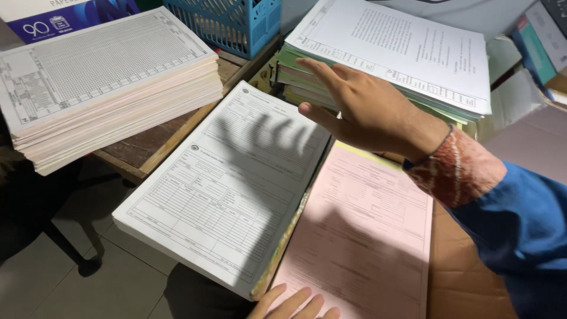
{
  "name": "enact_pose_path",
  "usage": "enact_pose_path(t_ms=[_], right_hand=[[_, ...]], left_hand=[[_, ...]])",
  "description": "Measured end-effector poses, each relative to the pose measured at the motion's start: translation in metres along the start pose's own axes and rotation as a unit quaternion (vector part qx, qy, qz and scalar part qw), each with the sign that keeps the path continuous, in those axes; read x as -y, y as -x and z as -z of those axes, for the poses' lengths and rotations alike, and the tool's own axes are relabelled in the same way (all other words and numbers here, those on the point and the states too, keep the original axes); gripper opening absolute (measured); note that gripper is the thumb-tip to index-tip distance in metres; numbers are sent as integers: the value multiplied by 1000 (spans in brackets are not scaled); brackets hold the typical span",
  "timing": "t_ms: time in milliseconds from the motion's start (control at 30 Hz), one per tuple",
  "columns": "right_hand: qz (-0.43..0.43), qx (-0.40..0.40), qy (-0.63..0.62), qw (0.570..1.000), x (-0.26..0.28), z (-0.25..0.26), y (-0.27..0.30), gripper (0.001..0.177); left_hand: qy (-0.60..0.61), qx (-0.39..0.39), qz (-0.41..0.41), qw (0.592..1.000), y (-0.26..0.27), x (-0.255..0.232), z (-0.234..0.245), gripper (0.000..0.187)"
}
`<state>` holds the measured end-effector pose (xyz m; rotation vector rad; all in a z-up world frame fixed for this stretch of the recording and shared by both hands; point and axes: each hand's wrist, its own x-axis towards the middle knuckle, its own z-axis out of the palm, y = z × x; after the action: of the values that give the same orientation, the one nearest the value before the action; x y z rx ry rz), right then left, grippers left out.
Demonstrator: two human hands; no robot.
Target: Sort and organize various printed forms into different boxes and stacks.
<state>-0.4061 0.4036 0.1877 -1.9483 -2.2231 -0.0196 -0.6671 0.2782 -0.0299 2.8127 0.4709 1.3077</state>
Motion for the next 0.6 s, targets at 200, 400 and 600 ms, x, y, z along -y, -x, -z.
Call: enact_pose_path(t_ms=[200,400,600], right_hand=[[38,-27,46,998,15,38,83,73],[13,53,39,998,-1,45,169,72],[71,43,-67,994,-19,26,229,51]], left_hand=[[99,12,174,980,-5,-18,20,18],[80,17,82,993,-18,1,56,33],[1,95,27,995,49,-3,30,32]])
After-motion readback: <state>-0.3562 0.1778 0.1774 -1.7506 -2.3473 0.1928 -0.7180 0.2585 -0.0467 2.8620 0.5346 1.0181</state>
